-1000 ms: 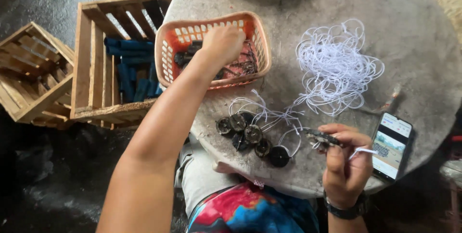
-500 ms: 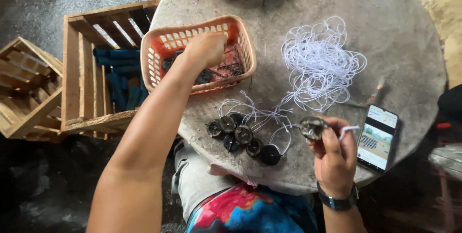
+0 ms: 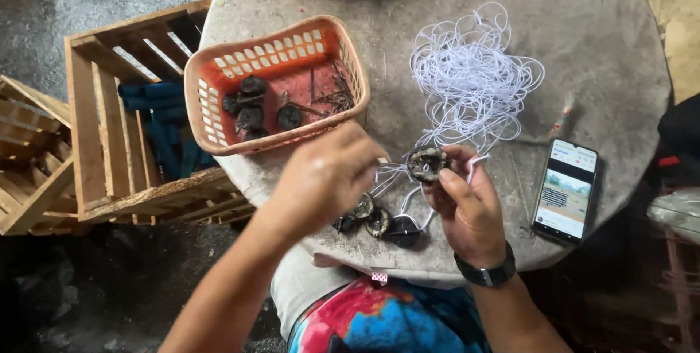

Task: Assembling candle wicks by threading white string through small black circular bases at a workshop table.

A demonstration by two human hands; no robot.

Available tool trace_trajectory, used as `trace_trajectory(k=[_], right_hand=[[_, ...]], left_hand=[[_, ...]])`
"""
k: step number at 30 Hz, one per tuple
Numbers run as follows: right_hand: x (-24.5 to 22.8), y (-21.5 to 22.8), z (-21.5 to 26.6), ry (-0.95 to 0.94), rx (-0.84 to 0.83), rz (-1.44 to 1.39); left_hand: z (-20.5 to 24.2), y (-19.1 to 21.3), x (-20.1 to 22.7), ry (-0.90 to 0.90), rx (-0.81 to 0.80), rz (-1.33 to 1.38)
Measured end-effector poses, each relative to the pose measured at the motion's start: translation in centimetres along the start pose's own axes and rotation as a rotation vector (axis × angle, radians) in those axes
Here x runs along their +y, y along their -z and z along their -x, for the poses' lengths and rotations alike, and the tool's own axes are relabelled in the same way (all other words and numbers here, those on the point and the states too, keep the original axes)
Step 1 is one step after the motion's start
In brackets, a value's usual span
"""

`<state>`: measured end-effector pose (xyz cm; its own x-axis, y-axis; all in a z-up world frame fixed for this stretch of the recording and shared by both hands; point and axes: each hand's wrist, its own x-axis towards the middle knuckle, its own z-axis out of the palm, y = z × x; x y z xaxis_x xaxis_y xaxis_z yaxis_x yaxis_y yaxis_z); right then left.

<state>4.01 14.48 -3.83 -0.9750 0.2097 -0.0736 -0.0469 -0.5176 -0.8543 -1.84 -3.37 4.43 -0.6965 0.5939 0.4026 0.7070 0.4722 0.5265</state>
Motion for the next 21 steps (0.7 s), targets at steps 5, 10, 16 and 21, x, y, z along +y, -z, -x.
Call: trace_trajectory(k=[5, 10, 16, 21], right_hand=[[-0.1, -0.3, -0.1, -0.048, 0.001, -0.043], [-0.2, -0.7, 0.0, -0.045, 0.005, 0.002], [-0.2, -1.1, 0.0, -0.047, -0.027, -0.007], [-0.1, -1.4, 0.1, -0.014, -0.077, 0.008]], left_hand=[[0.6, -1.3, 0.5, 0.069, 0.017, -0.034], [0.8, -2.2, 0.3, 0.113, 0.05, 0.007], [0.7, -2.3, 0.7, 0.13, 0.079, 0.105], [0.5, -2.6, 0.8, 0.201, 0.044, 0.163]])
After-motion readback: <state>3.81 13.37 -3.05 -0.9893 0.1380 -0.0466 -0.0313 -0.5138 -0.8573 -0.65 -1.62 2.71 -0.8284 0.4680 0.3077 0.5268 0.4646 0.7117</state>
